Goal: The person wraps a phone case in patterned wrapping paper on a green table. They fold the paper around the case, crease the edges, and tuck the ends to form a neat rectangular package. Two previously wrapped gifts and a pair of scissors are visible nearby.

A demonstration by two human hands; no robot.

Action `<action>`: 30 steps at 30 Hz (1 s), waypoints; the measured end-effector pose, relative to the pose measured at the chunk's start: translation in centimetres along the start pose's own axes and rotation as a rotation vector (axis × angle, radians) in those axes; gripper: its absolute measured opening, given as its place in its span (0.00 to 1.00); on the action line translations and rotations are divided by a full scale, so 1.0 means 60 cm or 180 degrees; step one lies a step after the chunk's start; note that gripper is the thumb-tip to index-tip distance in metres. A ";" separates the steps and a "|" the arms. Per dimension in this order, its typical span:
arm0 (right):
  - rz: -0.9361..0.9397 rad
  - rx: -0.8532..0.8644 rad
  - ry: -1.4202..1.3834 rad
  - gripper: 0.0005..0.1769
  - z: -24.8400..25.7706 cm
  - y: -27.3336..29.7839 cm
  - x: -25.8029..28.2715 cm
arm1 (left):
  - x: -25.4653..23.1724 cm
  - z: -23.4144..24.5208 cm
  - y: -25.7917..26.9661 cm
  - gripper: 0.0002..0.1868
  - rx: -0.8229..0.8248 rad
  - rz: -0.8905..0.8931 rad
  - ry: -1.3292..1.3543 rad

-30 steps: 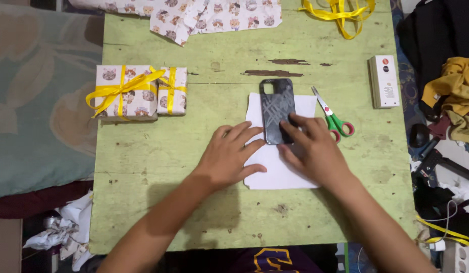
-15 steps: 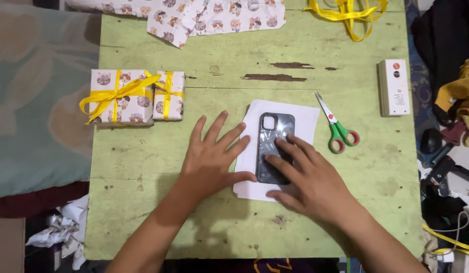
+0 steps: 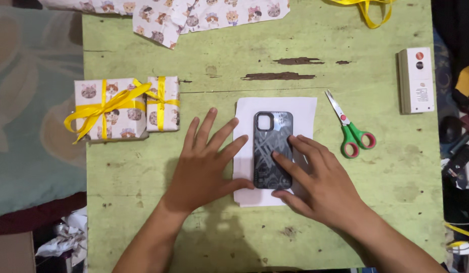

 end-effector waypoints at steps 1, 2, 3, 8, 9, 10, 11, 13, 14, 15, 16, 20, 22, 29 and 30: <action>-0.0008 -0.0004 -0.0028 0.40 0.001 -0.002 -0.001 | 0.004 0.000 -0.002 0.45 0.0007 -0.0025 0.0053; -0.0017 -0.0007 -0.0056 0.41 0.002 -0.003 -0.001 | 0.007 -0.001 -0.003 0.45 0.0015 -0.0049 0.0106; -0.0024 -0.0001 -0.0091 0.41 0.002 -0.004 -0.001 | 0.009 -0.002 -0.004 0.46 0.0045 -0.0056 0.0127; 0.0038 0.0024 -0.0063 0.42 0.005 -0.010 -0.005 | 0.015 -0.013 0.002 0.49 0.0280 0.0106 0.0171; 0.0029 0.0047 -0.0077 0.42 0.006 -0.009 -0.007 | 0.014 -0.013 0.002 0.47 0.0266 0.0053 0.0131; 0.0055 0.0038 -0.0118 0.42 0.006 -0.008 -0.007 | 0.013 -0.013 0.003 0.45 0.0251 0.0000 0.0091; 0.0082 0.0017 -0.0151 0.42 0.006 -0.007 -0.009 | 0.013 -0.013 0.002 0.42 0.0230 -0.0064 0.0045; 0.0070 -0.0132 -0.0258 0.40 0.008 -0.003 -0.016 | 0.012 -0.012 0.001 0.41 0.0251 -0.0072 0.0048; 0.0030 -0.0261 -0.0331 0.38 0.010 -0.001 -0.022 | 0.012 -0.011 0.001 0.40 0.0264 -0.0078 0.0052; -0.0012 -0.0388 -0.0401 0.35 0.011 0.002 -0.028 | 0.012 -0.012 0.000 0.40 0.0284 -0.0072 0.0048; -0.0256 -0.0553 -0.0424 0.31 0.011 0.007 -0.034 | 0.012 -0.012 0.000 0.40 0.0303 -0.0066 0.0045; -0.0970 -0.1193 -0.0476 0.19 0.012 0.025 -0.062 | 0.014 -0.014 -0.001 0.39 0.0385 -0.0031 0.0030; -0.1151 -0.1401 -0.0678 0.16 0.010 0.030 -0.073 | 0.013 -0.014 -0.001 0.39 0.0396 -0.0029 0.0009; -0.1128 -0.1409 -0.0709 0.15 0.003 0.037 -0.075 | 0.013 -0.014 -0.001 0.39 0.0359 -0.0040 0.0020; -0.1089 -0.1372 -0.0565 0.15 0.002 0.036 -0.074 | 0.013 -0.014 -0.001 0.39 0.0365 -0.0046 0.0017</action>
Point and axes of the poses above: each hand's wrist, its own y-axis away from the middle knuckle, its own z-axis out of the back of the hand, x = y × z, the point moved 3 cm from there along -y, towards the middle knuckle, and after that the axes turned 2 degrees about y, right-handed, at the moved point
